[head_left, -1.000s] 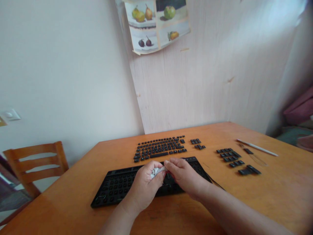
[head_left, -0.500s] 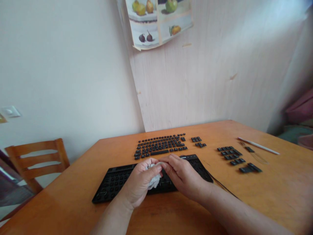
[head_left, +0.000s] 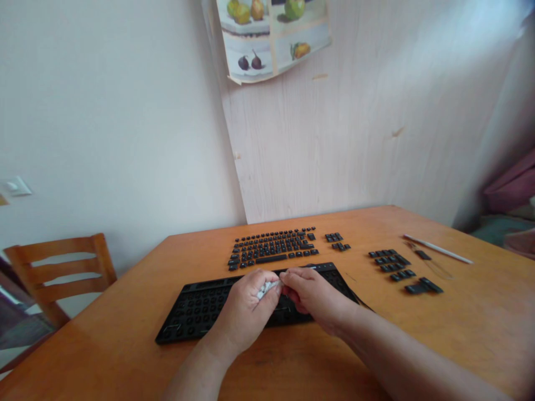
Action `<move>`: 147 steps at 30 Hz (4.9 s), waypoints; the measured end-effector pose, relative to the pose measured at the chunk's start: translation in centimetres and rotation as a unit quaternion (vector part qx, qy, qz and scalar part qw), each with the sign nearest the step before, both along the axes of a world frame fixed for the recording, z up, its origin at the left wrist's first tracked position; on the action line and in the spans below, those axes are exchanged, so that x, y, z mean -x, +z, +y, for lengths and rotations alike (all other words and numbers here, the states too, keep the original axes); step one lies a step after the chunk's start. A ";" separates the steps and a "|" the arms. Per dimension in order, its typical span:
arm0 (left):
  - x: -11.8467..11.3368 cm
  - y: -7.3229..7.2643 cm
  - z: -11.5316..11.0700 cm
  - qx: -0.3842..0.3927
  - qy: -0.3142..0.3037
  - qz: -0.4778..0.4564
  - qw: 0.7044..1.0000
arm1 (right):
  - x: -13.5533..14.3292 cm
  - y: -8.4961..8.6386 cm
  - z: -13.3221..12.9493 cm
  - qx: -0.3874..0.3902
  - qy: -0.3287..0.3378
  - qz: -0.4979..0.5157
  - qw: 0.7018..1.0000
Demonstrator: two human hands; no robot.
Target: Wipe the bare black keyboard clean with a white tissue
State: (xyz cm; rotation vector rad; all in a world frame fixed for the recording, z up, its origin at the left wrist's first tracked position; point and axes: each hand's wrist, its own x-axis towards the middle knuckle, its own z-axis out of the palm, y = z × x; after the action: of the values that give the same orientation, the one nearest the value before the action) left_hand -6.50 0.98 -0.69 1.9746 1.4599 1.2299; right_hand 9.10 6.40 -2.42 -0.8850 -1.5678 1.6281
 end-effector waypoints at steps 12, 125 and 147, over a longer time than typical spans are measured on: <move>0.2 -0.2 0.5 0.195 -0.016 -0.324 0.926 | -1.3 0.5 -0.4 -0.442 -0.061 -0.110 0.888; 18.3 2.2 -4.2 0.225 0.267 0.273 0.896 | -5.1 -0.3 6.2 -0.230 -0.151 -0.555 0.785; 16.5 0.6 -1.6 0.281 0.215 0.303 0.885 | -5.1 -0.6 6.5 -0.234 -0.139 -0.552 0.788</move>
State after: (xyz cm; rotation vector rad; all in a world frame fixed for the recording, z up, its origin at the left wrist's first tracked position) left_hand -23.02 -0.63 -0.08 1.7248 2.3247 0.2080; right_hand 14.21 12.92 -3.00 -1.8196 -2.2630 0.3429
